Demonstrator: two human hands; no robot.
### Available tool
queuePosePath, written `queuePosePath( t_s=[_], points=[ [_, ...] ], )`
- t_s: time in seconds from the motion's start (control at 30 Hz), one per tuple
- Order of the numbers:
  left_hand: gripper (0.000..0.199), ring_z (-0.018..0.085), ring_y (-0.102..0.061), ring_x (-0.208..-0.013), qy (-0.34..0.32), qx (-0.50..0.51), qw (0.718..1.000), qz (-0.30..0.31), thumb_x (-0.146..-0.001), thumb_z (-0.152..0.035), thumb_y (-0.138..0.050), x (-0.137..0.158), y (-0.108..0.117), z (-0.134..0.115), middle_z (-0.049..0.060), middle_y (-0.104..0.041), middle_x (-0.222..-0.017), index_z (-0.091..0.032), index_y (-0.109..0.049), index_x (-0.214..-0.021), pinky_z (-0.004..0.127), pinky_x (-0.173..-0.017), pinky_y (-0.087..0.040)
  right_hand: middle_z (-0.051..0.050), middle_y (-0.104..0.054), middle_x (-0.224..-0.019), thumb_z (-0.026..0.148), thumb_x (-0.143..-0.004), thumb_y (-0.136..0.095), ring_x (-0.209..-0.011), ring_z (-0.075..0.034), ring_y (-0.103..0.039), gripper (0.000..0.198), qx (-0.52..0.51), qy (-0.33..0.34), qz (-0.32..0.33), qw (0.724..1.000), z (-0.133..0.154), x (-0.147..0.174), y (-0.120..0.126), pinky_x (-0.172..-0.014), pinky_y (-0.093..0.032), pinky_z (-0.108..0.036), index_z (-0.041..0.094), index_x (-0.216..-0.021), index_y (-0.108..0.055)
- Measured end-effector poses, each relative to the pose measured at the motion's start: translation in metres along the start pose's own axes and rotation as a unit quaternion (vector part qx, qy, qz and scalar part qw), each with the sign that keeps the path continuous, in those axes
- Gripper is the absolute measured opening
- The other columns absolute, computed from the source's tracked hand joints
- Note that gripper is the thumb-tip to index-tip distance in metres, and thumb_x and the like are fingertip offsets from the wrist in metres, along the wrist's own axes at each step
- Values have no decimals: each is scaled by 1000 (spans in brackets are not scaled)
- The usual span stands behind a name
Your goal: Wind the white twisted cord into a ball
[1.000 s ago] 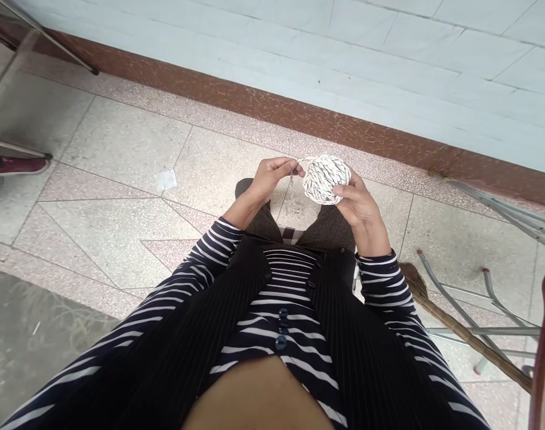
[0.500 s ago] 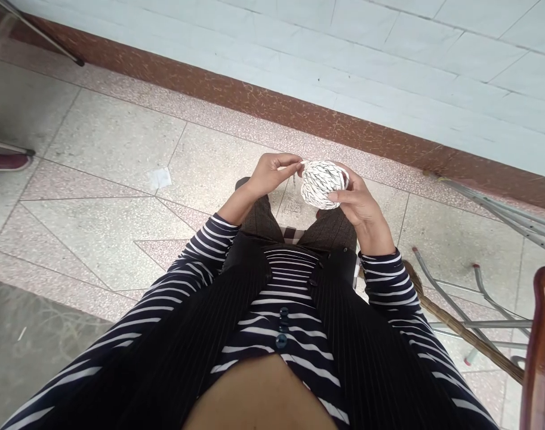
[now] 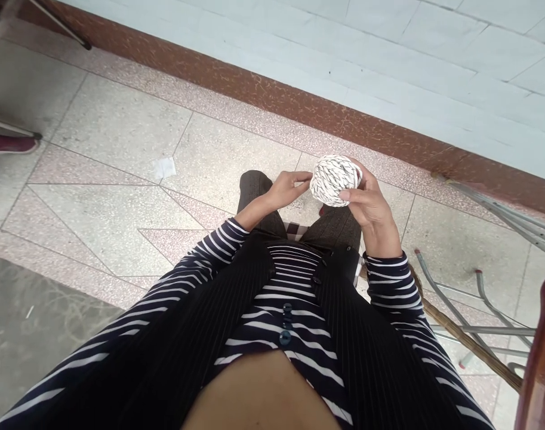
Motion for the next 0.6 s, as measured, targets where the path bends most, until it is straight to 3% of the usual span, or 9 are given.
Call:
queuePosePath(
  t_s=[0.13, 0.3, 0.43, 0.6],
  points=[
    [32, 30, -71, -130, 19, -128, 991, -16, -106, -30, -59, 28, 10, 16, 16, -78, -138, -17, -78, -129, 50, -125, -43, -7, -78, -117, 25, -46, -102, -137, -42, -66, 65, -4, 5, -3, 1000, 0, 3, 0, -116, -59, -56, 26, -106, -77],
    [42, 36, -52, -155, 101, -311, 945, 1, -103, -22, -53, 91, 46, 59, 19, -64, -159, -15, -72, -140, 60, -139, -19, -5, -79, -114, 23, -48, -99, -136, -40, -68, 61, -5, -1, -16, 1000, -5, 2, 5, -120, -57, -57, 26, -105, -79],
    [52, 40, -44, -161, 170, -346, 923, -10, -102, -27, -54, 128, 69, 89, 21, -56, -166, -11, -65, -150, 62, -138, -19, -4, -80, -110, 24, -44, -100, -137, -41, -67, 61, -11, -10, -6, 1000, -9, -3, 0, -121, -57, -58, 27, -101, -80],
    [55, 40, -43, -162, 172, -360, 917, -7, -105, -32, -50, 134, 68, 100, 22, -55, -167, -8, -63, -152, 61, -137, -23, -4, -80, -114, 32, -46, -102, -142, -42, -63, 62, 1, -3, 27, 1000, -10, -5, -13, -116, -59, -60, 29, -103, -77]
  ],
)
Point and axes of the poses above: each hand's wrist, its own x-axis away from the middle knuckle, its own y-axis out of the back of the hand, z = x × y, the point moved 10 cm from there along -x, towards the middle knuckle
